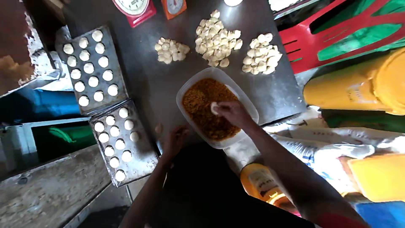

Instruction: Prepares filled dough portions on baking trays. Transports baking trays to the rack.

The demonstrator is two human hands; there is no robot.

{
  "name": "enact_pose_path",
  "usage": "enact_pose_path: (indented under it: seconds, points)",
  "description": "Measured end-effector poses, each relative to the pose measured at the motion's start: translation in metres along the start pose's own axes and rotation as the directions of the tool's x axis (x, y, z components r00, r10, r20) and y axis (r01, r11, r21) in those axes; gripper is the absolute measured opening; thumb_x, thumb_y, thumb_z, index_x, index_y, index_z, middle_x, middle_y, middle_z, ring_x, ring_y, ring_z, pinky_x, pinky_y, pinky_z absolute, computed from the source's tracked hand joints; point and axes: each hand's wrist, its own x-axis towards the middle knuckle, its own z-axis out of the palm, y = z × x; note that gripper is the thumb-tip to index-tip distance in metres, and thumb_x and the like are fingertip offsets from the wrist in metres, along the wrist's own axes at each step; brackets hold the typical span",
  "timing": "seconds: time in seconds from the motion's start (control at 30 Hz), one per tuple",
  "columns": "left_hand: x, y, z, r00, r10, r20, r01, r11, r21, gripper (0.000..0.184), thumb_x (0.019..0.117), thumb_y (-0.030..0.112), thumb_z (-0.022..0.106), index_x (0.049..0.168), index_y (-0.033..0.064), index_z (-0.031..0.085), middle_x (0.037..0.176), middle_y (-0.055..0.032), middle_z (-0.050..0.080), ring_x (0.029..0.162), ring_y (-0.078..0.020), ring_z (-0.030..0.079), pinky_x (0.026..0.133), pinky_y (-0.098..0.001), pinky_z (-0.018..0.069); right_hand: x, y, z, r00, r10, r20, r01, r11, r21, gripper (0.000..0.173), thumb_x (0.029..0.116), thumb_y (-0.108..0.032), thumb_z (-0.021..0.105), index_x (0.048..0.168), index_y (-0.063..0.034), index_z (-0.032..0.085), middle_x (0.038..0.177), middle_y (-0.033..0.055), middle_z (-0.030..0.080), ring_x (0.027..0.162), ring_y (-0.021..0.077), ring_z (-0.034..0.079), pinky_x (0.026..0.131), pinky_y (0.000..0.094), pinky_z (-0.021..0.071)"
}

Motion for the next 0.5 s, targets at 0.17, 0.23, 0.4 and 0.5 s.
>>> enact_pose_path:
  seconds: [0.17,0.23,0.4,0.5]
  points:
    - [-0.019,-0.007,-0.038,0.997,0.014,-0.072,-0.009,0.998,0.069,0.031,0.1057,0.02,0.057,0.131,0.0038,0.066,0.117,-0.0079,0.073,0.101,-0.0168,0.073,0.091,-0.0361,0.0618,-0.007,0.017,0.024,0.978,0.074,0.194,0.073,0.752,-0.656,0.058,0.0871,-0.021,0.081,0.137,-0.0011,0.059,0.143,0.0254,0.054,0.125,0.0483,0.056,0.098,0.0668,0.0497]
    - [-0.029,-0.017,-0.049,0.994,0.022,-0.106,-0.017,0.998,0.054,0.031,0.1055,0.019,0.056,0.13,0.0018,0.065,0.116,-0.0093,0.074,0.101,-0.0182,0.073,0.091,-0.0375,0.0623,-0.017,0.008,0.041,0.962,0.126,0.241,0.094,0.677,-0.73,0.053,0.0927,-0.009,0.071,0.141,0.0022,0.053,0.144,0.0293,0.05,0.127,0.0519,0.053,0.094,0.0668,0.051]
    - [-0.052,-0.039,-0.052,0.987,-0.027,-0.157,0.013,0.996,-0.087,0.028,0.106,0.016,0.056,0.127,-0.0008,0.066,0.111,-0.0104,0.075,0.095,-0.0202,0.074,0.087,-0.0378,0.0631,-0.001,0.028,0.039,0.985,-0.041,0.165,0.148,0.687,-0.711,0.029,0.0976,-0.003,0.059,0.124,-0.0047,0.069,0.125,0.0238,0.064,0.11,0.0447,0.065,0.088,0.0615,0.0554]
    - [-0.058,-0.046,-0.051,0.99,-0.023,-0.142,0.012,0.997,-0.078,0.027,0.1054,0.016,0.057,0.124,0.0,0.067,0.109,-0.0093,0.075,0.093,-0.0189,0.074,0.086,-0.0368,0.0629,0.011,0.022,0.022,0.999,0.022,0.05,0.008,0.851,-0.526,0.027,0.0957,-0.012,0.068,0.122,-0.0093,0.074,0.118,0.019,0.071,0.109,0.0402,0.067,0.094,0.0635,0.0532]
